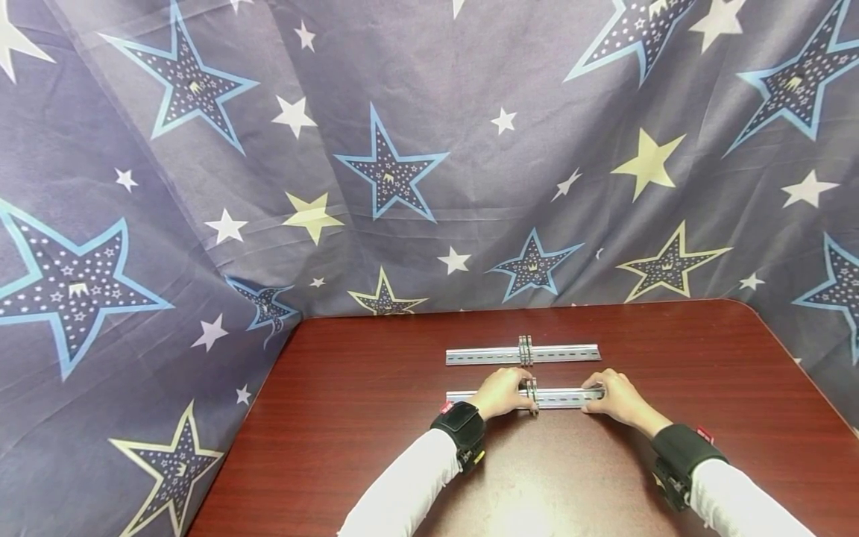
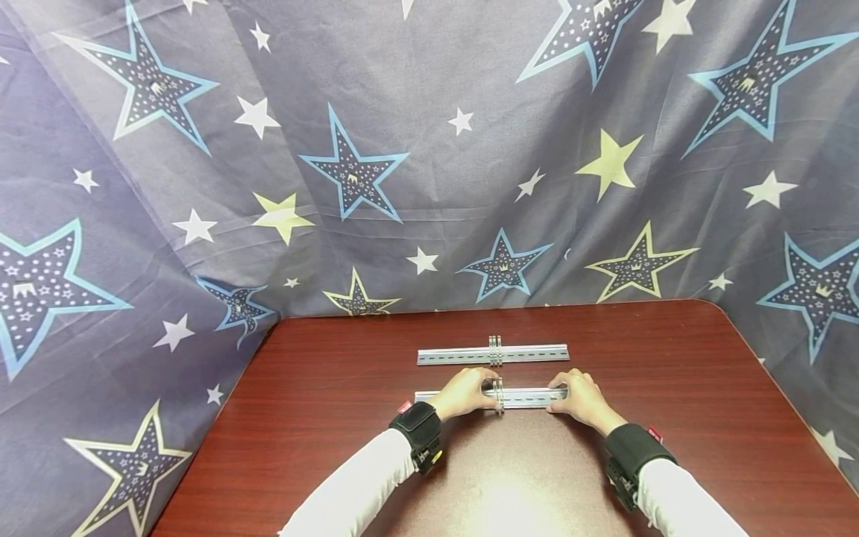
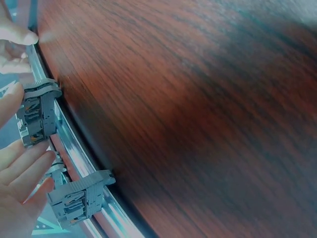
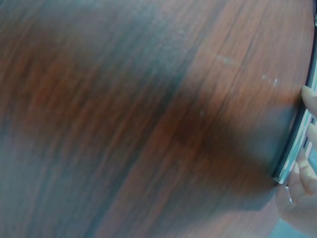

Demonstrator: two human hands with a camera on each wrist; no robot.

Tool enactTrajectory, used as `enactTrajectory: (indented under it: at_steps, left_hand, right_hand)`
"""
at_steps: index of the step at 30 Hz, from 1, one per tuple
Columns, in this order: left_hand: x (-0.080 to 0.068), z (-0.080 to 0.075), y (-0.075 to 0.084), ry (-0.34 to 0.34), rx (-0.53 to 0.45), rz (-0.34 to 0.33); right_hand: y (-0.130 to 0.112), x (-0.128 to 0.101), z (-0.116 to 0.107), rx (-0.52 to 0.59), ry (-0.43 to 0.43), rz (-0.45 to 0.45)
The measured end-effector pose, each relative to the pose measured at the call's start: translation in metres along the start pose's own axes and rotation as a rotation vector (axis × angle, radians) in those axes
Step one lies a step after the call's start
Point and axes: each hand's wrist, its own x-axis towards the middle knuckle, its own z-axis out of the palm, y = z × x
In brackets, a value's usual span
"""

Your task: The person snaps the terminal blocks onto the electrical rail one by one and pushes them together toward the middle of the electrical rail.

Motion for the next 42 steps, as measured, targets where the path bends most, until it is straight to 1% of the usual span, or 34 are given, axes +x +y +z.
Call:
enactTrajectory:
  at_steps: [5, 11, 14, 18, 23, 26, 32, 42]
  left_hand:
    - [0.000, 0.000, -0.001, -0.007, 0.017, 0.003]
    - [-0.002, -0.003, -0.004, -0.008, 0.017, 0.036]
    - [-0.003, -0.005, -0.007, -0.010, 0.017, 0.041]
    - [-0.007, -0.010, -0.010, -0.024, 0.005, 0.032]
    - [-0.011, -0.018, -0.014, -0.024, -0.005, 0.040]
    - [-0.014, -0.022, -0.019, -0.025, 0.009, 0.037]
    - [-0.020, -0.027, -0.028, -0.044, -0.001, 0.022]
    - [-0.029, -0.028, -0.043, -0.017, 0.003, -0.007]
  right_hand:
    - [0.000, 0.000, 0.000, 0.001, 0.001, 0.000]
    - [-0.001, 0.000, -0.001, 0.005, -0.007, 0.006]
    - [-0.001, 0.000, -0.001, 0.005, -0.010, 0.010]
    - [-0.001, 0.000, 0.000, 0.001, -0.008, 0.013]
    - [-0.001, 0.000, 0.001, -0.002, -0.005, 0.004]
    - [-0.001, 0.000, 0.001, -0.002, -0.005, -0.002]
    - [-0.002, 0.000, 0.000, -0.003, -0.002, -0.004]
    - [-0.002, 0.000, 0.000, 0.004, -0.003, -0.004]
